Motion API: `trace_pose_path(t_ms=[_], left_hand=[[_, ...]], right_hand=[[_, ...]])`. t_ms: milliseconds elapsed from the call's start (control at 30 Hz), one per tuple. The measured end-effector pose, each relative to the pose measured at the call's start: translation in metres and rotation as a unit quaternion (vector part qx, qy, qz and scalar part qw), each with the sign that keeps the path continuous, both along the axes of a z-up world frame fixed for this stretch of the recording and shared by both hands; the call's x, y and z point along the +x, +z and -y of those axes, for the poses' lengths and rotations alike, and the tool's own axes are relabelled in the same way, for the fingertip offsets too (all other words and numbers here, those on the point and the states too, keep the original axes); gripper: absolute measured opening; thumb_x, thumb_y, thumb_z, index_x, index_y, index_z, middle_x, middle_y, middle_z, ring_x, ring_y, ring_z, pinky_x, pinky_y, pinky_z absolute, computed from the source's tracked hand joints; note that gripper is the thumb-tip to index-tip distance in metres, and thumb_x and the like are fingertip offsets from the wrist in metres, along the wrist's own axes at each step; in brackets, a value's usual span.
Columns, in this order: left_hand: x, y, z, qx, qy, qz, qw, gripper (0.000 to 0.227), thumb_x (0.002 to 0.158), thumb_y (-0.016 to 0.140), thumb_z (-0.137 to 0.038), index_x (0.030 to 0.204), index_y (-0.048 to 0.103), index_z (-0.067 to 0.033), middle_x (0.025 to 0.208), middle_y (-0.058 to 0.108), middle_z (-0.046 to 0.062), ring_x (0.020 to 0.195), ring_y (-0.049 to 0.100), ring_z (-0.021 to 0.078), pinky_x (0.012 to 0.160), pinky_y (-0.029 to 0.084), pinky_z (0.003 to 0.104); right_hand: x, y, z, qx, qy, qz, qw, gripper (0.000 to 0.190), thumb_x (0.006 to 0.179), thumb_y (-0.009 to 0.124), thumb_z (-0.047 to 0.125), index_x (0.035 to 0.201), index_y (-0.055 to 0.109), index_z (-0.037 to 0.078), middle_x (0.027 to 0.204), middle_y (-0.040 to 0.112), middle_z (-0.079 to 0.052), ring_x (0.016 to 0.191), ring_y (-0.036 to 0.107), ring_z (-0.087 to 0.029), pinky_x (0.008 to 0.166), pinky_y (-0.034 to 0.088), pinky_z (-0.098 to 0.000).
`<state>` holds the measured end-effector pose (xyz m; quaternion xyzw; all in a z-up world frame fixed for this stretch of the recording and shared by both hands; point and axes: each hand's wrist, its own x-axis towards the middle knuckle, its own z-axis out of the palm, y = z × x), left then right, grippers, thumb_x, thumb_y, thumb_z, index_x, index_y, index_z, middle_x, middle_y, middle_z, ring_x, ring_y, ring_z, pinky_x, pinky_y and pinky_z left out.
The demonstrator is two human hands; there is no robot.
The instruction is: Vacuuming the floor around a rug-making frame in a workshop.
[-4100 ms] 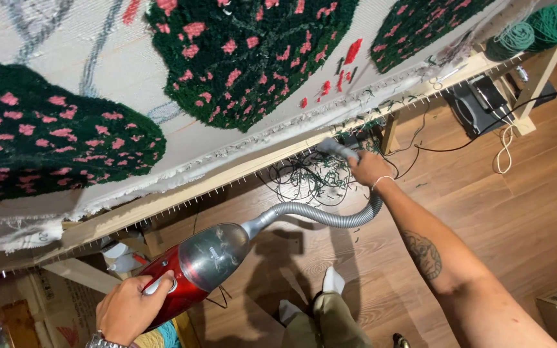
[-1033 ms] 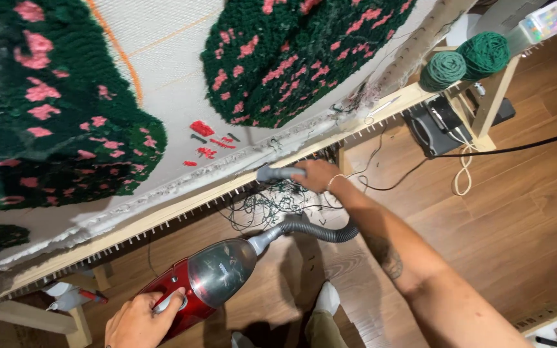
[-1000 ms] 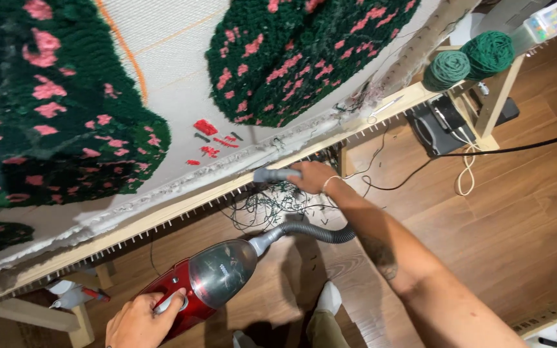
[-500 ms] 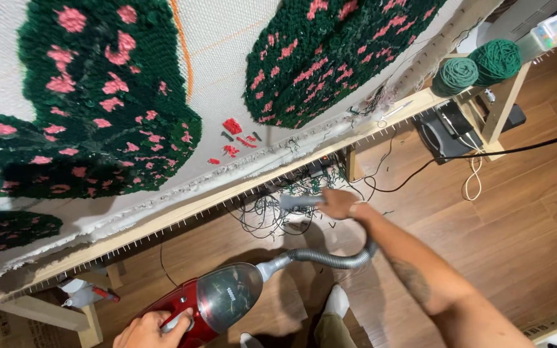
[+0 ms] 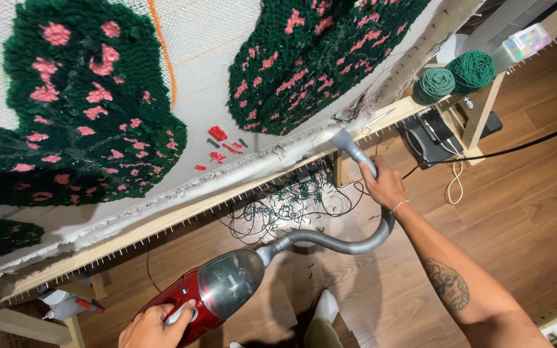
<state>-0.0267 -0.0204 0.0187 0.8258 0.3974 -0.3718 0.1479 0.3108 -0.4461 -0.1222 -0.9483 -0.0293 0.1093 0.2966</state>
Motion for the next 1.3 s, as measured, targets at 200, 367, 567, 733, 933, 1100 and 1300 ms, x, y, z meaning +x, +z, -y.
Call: trace_pose_path(t_ms=[200,367,567,733,933,1100,1300], left_hand=[[-0.001,-0.005,-0.004,0.003,0.038,-0.005,0.999,0.054,0.082,0.06,-0.072,0.113,0.085,-0.0353,0.1,0.085,0.007,0.11,0.077,0.0247,0.109,0.052,0.039],[-0.01,-0.011,-0.008,0.022,0.039,0.009,0.999,0.055,0.081,0.061,-0.073,0.113,0.085,-0.0346,0.103,0.085,0.006,0.111,0.077,0.0238,0.11,0.051,0.037],[-0.023,-0.033,-0.022,0.003,0.025,-0.011,1.0,0.056,0.082,0.062,-0.073,0.114,0.084,-0.0327,0.103,0.086,0.006,0.111,0.078,0.0222,0.111,0.052,0.036],[-0.03,-0.024,-0.024,0.005,0.014,0.01,1.0,0.056,0.081,0.062,-0.072,0.114,0.084,-0.0323,0.105,0.084,0.006,0.112,0.077,0.0237,0.109,0.052,0.038],[-0.033,-0.02,-0.026,0.008,0.038,0.026,0.999,0.055,0.081,0.062,-0.071,0.112,0.086,-0.0318,0.101,0.085,0.009,0.108,0.08,0.0251,0.106,0.056,0.038],[-0.03,-0.01,-0.027,-0.004,0.04,0.001,0.999,0.055,0.083,0.06,-0.071,0.112,0.086,-0.0323,0.101,0.085,0.008,0.109,0.078,0.0247,0.108,0.053,0.039],[-0.036,-0.01,-0.032,-0.018,0.045,-0.024,0.999,0.058,0.084,0.058,-0.072,0.111,0.087,-0.0296,0.1,0.085,0.01,0.108,0.079,0.0251,0.108,0.053,0.04]], right_hand=[[-0.004,0.025,-0.014,0.004,0.001,0.019,1.0,0.05,0.099,0.056,0.049,0.123,0.065,0.007,0.089,0.071,-0.026,0.087,0.069,-0.048,0.079,0.053,-0.0531],[-0.012,-0.009,-0.004,-0.008,0.012,-0.059,0.998,0.048,0.095,0.056,0.05,0.117,0.067,0.008,0.088,0.073,-0.025,0.089,0.071,-0.045,0.083,0.054,-0.0513],[-0.032,-0.09,0.022,-0.158,0.177,-0.138,0.961,0.054,0.091,0.06,0.058,0.104,0.07,0.006,0.095,0.073,-0.024,0.095,0.072,-0.042,0.088,0.055,-0.0493],[-0.031,0.011,-0.037,-0.017,0.048,-0.071,0.996,0.048,0.091,0.057,0.053,0.111,0.069,0.011,0.09,0.072,-0.022,0.089,0.071,-0.043,0.082,0.055,-0.0534],[-0.009,0.011,-0.056,-0.031,0.099,0.003,0.995,0.049,0.097,0.058,0.055,0.117,0.067,0.012,0.088,0.071,-0.024,0.089,0.067,-0.047,0.078,0.053,-0.0555],[-0.023,0.024,-0.095,0.01,0.145,0.04,0.989,0.046,0.094,0.059,0.052,0.122,0.067,0.016,0.094,0.073,-0.02,0.091,0.069,-0.044,0.077,0.054,-0.0535],[-0.034,-0.005,-0.099,0.019,0.228,0.001,0.973,0.045,0.093,0.061,0.041,0.127,0.063,0.012,0.094,0.073,-0.02,0.089,0.07,-0.042,0.08,0.054,-0.052]])
